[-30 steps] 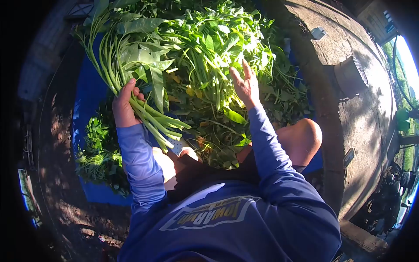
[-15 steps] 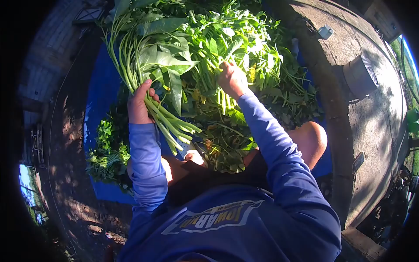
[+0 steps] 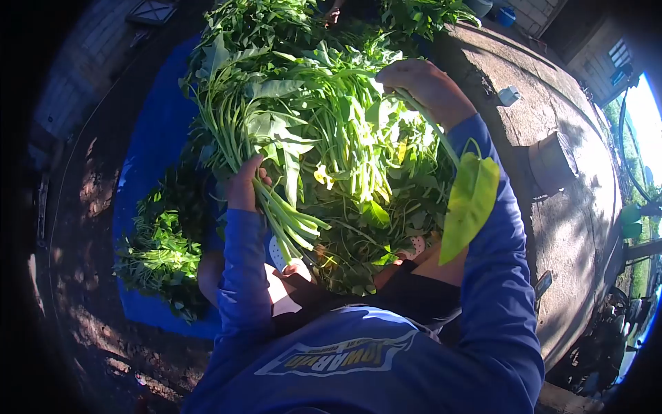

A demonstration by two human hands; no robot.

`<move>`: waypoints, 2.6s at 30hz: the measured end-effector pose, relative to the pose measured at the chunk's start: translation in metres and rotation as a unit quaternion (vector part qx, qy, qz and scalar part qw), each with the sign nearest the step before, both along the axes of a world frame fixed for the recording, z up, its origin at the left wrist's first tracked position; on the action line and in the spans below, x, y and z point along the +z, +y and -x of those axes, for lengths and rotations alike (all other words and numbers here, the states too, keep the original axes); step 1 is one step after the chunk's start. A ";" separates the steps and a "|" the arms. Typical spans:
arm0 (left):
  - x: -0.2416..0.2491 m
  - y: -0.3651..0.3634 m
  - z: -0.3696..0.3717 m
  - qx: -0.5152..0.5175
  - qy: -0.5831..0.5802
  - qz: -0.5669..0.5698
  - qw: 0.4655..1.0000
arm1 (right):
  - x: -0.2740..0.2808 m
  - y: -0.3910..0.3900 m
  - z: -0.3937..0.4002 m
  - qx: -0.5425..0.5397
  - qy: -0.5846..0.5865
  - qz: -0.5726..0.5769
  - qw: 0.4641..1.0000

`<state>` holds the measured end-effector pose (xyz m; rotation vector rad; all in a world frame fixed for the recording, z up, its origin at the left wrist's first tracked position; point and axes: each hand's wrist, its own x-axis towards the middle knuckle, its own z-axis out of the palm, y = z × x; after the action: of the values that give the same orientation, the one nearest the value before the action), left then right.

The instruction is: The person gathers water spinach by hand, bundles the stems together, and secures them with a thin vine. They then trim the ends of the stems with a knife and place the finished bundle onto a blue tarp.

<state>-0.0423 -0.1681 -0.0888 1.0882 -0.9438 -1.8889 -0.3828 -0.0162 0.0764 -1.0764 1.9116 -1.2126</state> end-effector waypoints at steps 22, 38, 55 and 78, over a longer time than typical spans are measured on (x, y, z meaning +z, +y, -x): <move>0.012 0.016 0.012 -0.012 -0.003 0.015 1.000 | 0.035 0.076 -0.018 0.043 -0.259 0.230 0.937; -0.003 0.033 0.017 -0.031 0.013 0.006 0.999 | 0.048 0.065 -0.044 0.149 -0.226 0.233 0.934; -0.028 0.037 0.021 -0.043 0.020 -0.028 0.999 | 0.035 0.066 -0.068 0.043 -0.230 0.193 0.953; -0.072 0.042 0.017 -0.165 0.093 -0.131 0.973 | -0.148 -0.064 -0.162 0.026 -0.087 0.051 0.995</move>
<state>-0.0592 -0.1260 -0.1607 0.9213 -0.8219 -2.3973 -0.2209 -0.0802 -0.0713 -1.0300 1.6964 -1.3400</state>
